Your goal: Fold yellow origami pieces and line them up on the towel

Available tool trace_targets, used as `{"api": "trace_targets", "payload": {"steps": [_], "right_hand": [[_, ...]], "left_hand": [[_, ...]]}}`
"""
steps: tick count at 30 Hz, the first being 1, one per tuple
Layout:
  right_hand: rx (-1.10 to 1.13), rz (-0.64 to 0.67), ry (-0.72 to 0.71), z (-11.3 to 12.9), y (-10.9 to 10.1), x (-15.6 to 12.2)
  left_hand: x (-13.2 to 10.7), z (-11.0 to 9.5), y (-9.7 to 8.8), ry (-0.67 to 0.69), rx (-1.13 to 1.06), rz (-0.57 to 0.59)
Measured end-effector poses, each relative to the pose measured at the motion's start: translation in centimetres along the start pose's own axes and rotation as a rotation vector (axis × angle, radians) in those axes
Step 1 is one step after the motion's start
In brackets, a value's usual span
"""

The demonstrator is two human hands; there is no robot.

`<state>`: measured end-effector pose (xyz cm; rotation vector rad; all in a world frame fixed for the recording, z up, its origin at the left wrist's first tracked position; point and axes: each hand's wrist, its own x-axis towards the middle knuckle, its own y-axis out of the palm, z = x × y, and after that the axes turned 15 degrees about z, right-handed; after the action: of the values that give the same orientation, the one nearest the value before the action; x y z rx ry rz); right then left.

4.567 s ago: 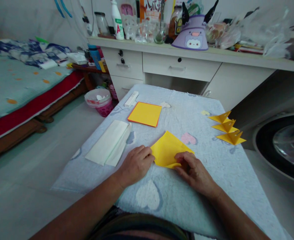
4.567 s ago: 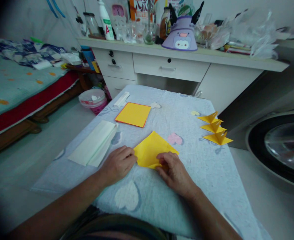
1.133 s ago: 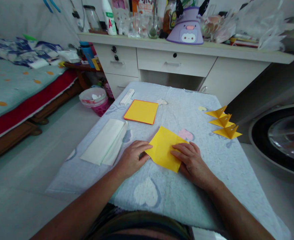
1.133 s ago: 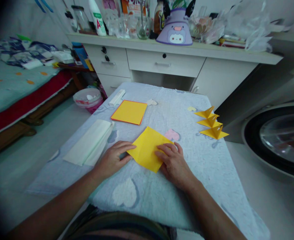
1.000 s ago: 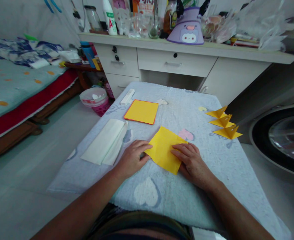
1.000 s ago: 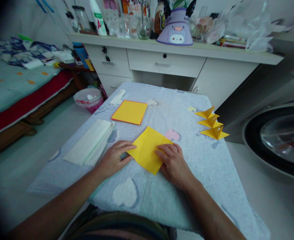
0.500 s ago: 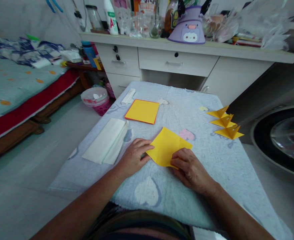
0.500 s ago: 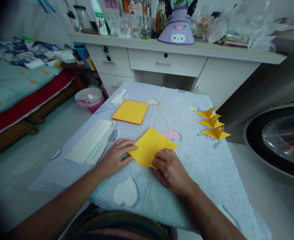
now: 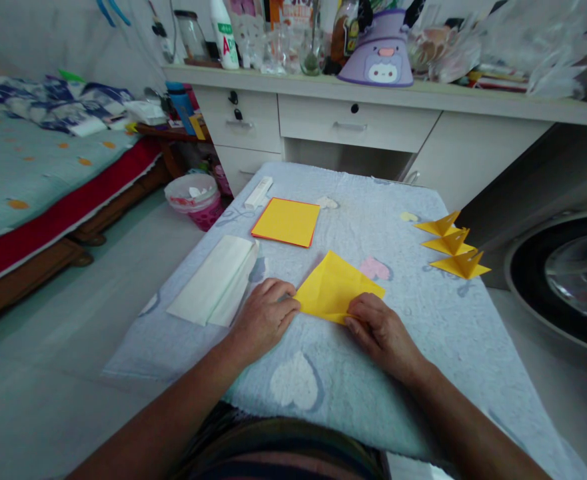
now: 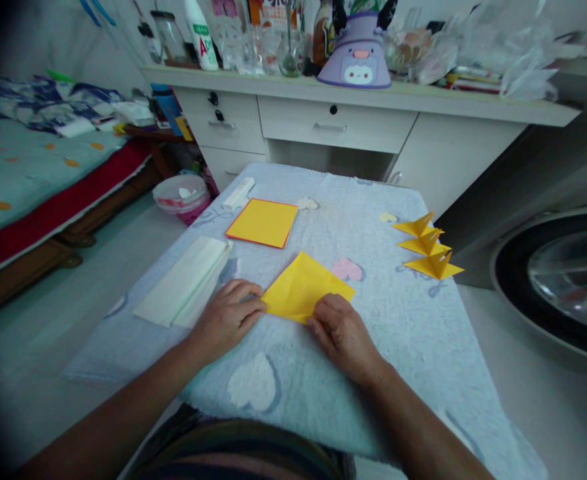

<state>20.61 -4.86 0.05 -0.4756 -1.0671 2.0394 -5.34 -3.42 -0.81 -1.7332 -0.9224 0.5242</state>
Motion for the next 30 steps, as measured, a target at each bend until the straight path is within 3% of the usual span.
{"api": "trace_targets", "payload": {"steps": [10,21,26,30], "right_hand": [[0.033,-0.126,0.157,-0.5,0.5,0.6],[0.009,-0.214,0.188,-1.0,0.9,0.9],[-0.003,-0.19,0.198,-1.2,1.0,1.0],[-0.013,-0.18,0.205,-1.2,1.0,1.0]], "left_hand": [[0.5,-1.0,0.3,-0.116,-0.018,0.045],[1.1,-1.7,0.5,-0.232,0.05,0.031],[-0.1,-2.7,1.2,-0.115,0.141,-0.051],[-1.2,-4.1,1.9,0.184,0.142,0.005]]}}
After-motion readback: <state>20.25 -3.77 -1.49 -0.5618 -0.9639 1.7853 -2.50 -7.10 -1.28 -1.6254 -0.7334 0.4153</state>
